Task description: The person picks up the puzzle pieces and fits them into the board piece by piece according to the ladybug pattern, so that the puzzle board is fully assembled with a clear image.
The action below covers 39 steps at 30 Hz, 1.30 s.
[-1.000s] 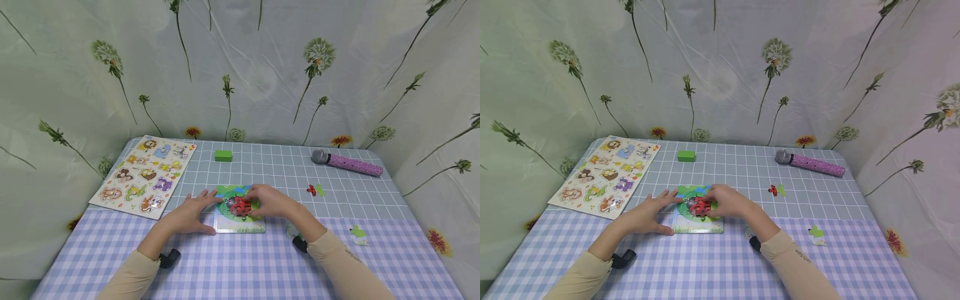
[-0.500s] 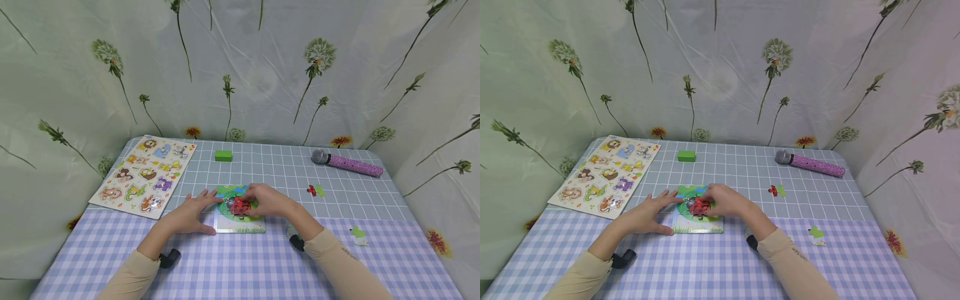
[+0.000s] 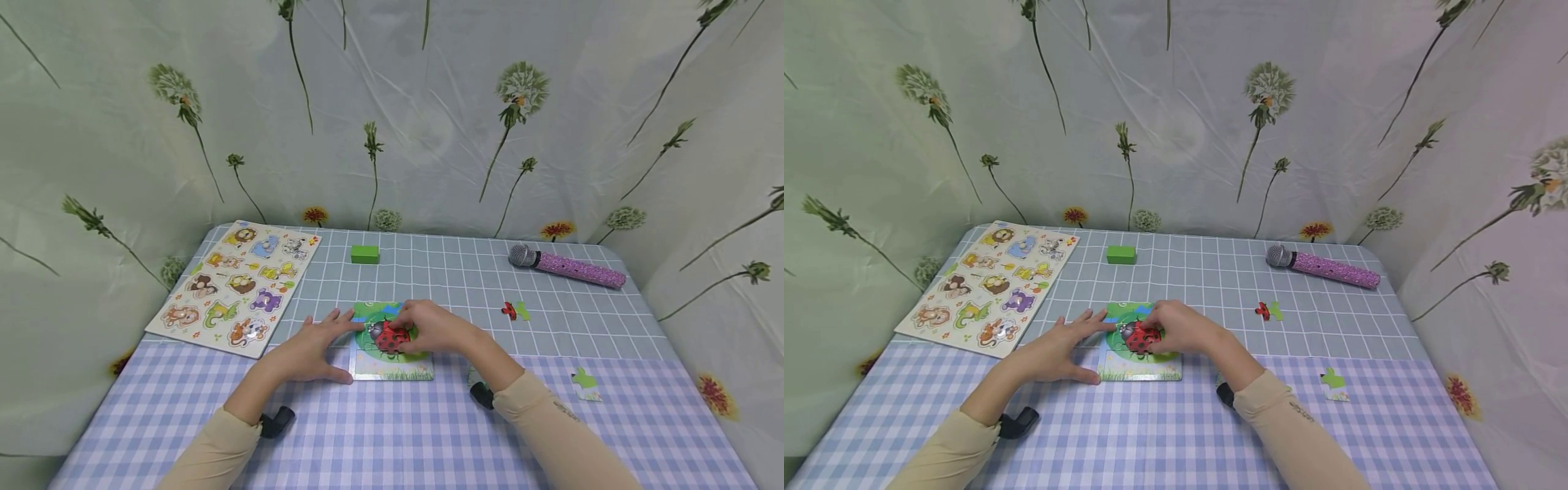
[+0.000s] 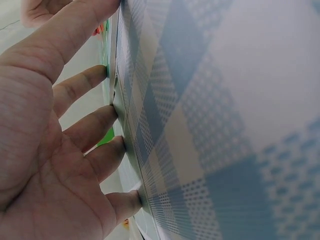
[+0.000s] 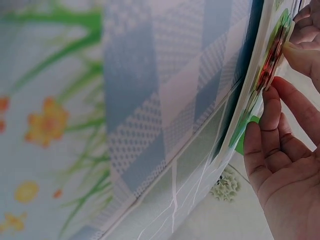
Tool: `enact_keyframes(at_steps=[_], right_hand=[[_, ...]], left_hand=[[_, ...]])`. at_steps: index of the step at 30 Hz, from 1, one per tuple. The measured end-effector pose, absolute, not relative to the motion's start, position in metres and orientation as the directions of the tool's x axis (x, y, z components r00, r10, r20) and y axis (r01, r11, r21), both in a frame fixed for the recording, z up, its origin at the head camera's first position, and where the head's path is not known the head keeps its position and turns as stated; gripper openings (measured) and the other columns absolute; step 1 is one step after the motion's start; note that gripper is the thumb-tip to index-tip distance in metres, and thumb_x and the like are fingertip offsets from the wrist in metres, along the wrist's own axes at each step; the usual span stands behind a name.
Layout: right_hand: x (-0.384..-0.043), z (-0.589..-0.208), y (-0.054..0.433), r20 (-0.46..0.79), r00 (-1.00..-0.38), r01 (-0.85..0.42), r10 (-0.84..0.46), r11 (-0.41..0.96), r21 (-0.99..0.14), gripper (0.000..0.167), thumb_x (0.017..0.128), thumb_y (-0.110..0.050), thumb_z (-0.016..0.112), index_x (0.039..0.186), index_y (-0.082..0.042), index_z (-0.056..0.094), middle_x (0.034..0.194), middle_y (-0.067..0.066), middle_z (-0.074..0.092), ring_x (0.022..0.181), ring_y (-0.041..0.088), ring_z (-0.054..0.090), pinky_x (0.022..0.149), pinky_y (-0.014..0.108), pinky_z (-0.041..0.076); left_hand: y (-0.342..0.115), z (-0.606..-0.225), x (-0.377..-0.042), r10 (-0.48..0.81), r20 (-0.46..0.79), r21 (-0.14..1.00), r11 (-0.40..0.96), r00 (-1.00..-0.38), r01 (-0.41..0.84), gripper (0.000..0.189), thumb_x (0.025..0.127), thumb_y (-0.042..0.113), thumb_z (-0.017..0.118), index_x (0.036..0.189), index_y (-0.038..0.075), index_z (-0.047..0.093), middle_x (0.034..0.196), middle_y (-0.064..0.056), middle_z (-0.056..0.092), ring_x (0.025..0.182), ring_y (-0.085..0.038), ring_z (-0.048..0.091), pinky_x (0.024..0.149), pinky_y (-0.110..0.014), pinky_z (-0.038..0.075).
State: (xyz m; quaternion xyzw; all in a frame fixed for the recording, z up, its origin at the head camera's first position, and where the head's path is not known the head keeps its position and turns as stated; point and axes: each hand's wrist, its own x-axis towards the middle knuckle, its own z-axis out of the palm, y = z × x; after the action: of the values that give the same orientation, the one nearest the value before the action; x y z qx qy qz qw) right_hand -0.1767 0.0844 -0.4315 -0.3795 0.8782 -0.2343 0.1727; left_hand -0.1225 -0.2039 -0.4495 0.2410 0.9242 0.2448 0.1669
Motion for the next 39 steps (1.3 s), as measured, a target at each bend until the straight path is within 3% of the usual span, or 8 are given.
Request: enact_keyframes(at_steps=[29,39], right_hand=[[-0.1768,-0.4324,0.0814,-0.129,-0.65,-0.602,-0.749,0.611,-0.514,0.035,0.088,-0.017,0.087,0.12,-0.005,0.081,0.112,0.006,0.075,0.098,0.014,0.065,0.085,0.026,0.058],[-0.1744,-0.4314,0.0781,-0.105,-0.658,-0.614,-0.746,0.612,-0.499,0.038,0.088,-0.026,0.091,0.117,-0.003,0.082,0.108,0.006,0.075,0.093,0.013,0.066,0.084,0.026,0.059]], left_hand=[[-0.204,-0.4495,-0.1228,0.523,-0.189,0.537,0.763,-0.831,0.359,0.093,0.079,0.047,0.094,0.159,0.025,0.052,0.177,-0.014,0.031,0.165,-0.047,0.023,0.125,-0.083,0.012],[-0.2042,-0.45,-0.1227,0.524,-0.194,0.534,0.766,-0.829,0.359,0.093,0.079,0.046,0.095,0.16,0.026,0.052,0.178,-0.013,0.029,0.165,-0.046,0.021,0.125,-0.082,0.012]])
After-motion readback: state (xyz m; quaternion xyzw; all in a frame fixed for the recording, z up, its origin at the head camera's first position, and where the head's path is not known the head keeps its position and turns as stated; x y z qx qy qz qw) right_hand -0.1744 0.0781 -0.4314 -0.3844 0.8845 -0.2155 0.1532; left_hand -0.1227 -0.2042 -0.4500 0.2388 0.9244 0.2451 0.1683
